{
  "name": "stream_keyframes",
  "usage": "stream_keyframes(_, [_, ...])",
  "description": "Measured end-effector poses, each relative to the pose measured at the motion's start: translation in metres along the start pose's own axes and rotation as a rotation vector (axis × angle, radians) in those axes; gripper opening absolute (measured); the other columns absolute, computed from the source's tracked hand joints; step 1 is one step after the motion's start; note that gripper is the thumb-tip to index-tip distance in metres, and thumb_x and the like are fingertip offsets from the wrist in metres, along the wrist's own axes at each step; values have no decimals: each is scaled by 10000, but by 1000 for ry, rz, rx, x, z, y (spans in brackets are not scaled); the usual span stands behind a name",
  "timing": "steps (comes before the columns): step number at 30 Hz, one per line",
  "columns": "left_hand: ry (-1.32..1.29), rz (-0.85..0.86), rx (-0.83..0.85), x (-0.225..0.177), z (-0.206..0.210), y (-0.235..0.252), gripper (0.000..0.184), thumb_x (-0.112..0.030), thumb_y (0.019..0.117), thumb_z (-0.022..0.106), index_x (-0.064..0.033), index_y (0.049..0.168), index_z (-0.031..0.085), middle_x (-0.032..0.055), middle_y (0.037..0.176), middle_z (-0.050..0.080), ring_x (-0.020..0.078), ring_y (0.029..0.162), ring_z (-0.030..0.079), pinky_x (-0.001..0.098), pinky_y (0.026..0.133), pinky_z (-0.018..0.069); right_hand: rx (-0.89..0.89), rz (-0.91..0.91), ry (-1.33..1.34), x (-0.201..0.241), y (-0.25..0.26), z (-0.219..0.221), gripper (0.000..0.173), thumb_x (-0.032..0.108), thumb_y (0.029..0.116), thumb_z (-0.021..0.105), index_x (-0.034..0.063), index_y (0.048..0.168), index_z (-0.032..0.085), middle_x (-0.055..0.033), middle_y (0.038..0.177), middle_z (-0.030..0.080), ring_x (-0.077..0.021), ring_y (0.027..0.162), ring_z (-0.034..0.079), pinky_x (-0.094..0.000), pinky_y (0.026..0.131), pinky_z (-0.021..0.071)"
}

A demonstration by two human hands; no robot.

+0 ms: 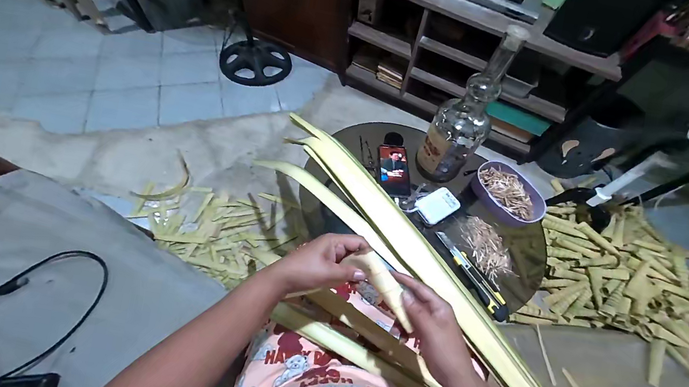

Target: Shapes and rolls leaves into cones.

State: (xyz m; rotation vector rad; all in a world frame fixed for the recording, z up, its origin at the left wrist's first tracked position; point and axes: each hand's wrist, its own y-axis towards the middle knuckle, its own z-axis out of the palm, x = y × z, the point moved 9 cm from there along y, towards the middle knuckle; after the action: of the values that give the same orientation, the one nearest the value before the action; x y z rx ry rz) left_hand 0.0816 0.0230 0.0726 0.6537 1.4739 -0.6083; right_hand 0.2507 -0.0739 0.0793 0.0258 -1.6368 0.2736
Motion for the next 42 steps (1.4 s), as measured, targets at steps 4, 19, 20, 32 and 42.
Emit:
stream_keyframes(4, [-10, -25, -12, 6, -5, -1, 294, -116, 947, 679, -34, 1227, 639, 109, 1093, 713, 210, 941, 708, 369, 841, 609, -2, 53, 94, -13, -2, -2, 387, 255, 1105, 391, 102, 1395, 596, -63, 1149, 714, -59, 800, 661, -206, 658, 547])
stream_keyframes(19, [-75, -128, -58, 32, -14, -5, 293, -117, 953, 662, -35, 1234, 638, 105, 1071, 718, 186, 946, 704, 353, 876, 590, -81, -122, -379, -8, -17, -10, 373, 230, 1069, 498, 169, 1420, 608, -16, 1197, 697, -75, 966, 677, -264, 828, 588])
stream_keyframes(20, [-79, -132, -57, 35, -13, -5, 293, -121, 951, 661, -39, 1232, 644, 100, 1071, 720, 179, 949, 703, 345, 879, 586, -56, 54, -68, -25, -15, -10, 374, 235, 1108, 377, 91, 1353, 621, -51, 1087, 720, -68, 791, 659, -224, 678, 556])
stream_keyframes(32, [-199, -115, -55, -23, 29, -9, 156, 37, 924, 573, -44, 1043, 633, 26, 845, 730, 71, 714, 699, 213, 652, 587, 117, 377, 391, -32, -26, 8, 452, 326, 1123, 271, 48, 1320, 567, -97, 995, 734, -94, 693, 684, -216, 577, 563])
stream_keyframes(42, [125, 66, -367, 32, 24, -60, 424, -118, 844, 802, -110, 1237, 642, 39, 1153, 716, 178, 989, 701, 376, 876, 596, 435, 218, 421, -6, -20, 12, 491, 439, 1076, 399, 309, 1546, 343, -12, 1016, 634, -84, 629, 596, -232, 503, 538])
